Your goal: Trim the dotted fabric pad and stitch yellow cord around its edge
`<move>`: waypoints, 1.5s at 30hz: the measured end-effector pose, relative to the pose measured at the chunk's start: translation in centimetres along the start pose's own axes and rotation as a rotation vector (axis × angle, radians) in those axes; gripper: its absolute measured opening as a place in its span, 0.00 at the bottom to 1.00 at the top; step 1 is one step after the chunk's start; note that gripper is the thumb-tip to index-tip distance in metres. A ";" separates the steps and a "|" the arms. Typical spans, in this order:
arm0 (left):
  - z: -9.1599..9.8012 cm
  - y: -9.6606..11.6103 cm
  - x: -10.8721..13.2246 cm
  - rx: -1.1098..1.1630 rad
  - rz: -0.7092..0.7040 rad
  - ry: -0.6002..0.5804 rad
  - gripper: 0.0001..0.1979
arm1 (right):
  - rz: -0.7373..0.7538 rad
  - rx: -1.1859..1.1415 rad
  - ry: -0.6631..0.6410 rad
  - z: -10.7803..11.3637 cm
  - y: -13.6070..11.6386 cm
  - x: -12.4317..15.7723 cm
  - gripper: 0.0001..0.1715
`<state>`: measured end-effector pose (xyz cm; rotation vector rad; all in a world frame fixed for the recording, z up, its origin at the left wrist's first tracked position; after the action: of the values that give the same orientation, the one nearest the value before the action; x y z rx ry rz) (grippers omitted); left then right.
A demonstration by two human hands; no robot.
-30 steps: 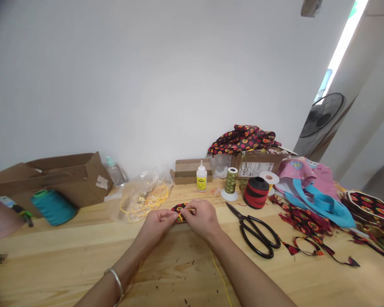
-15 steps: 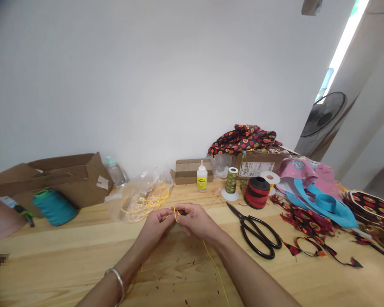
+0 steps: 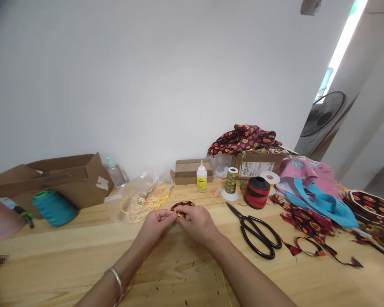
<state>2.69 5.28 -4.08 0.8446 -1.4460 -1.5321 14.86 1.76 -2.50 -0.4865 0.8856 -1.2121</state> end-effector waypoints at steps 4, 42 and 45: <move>0.1 0.2 0.0 0.018 -0.009 0.011 0.09 | 0.004 0.068 0.045 0.4 -0.2 0.0 0.14; 0.7 0.5 0.0 -0.037 -0.083 0.146 0.08 | 0.157 0.125 0.129 1.0 -0.5 0.0 0.05; 0.7 0.5 -0.1 -0.039 -0.122 0.158 0.07 | 0.155 0.151 0.113 0.9 -0.4 0.0 0.05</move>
<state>2.20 5.63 -3.48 1.0222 -1.2666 -1.5409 15.33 1.51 -1.65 -0.2257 0.9026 -1.1621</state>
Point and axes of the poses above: each hand's wrist, its own x-axis away from the middle knuckle, its own z-axis out of the back of the hand, y = z × x, the point moved 4 cm from there along -x, towards the middle knuckle, and after that the axes turned 6 degrees about -x, right-handed, at the moved point
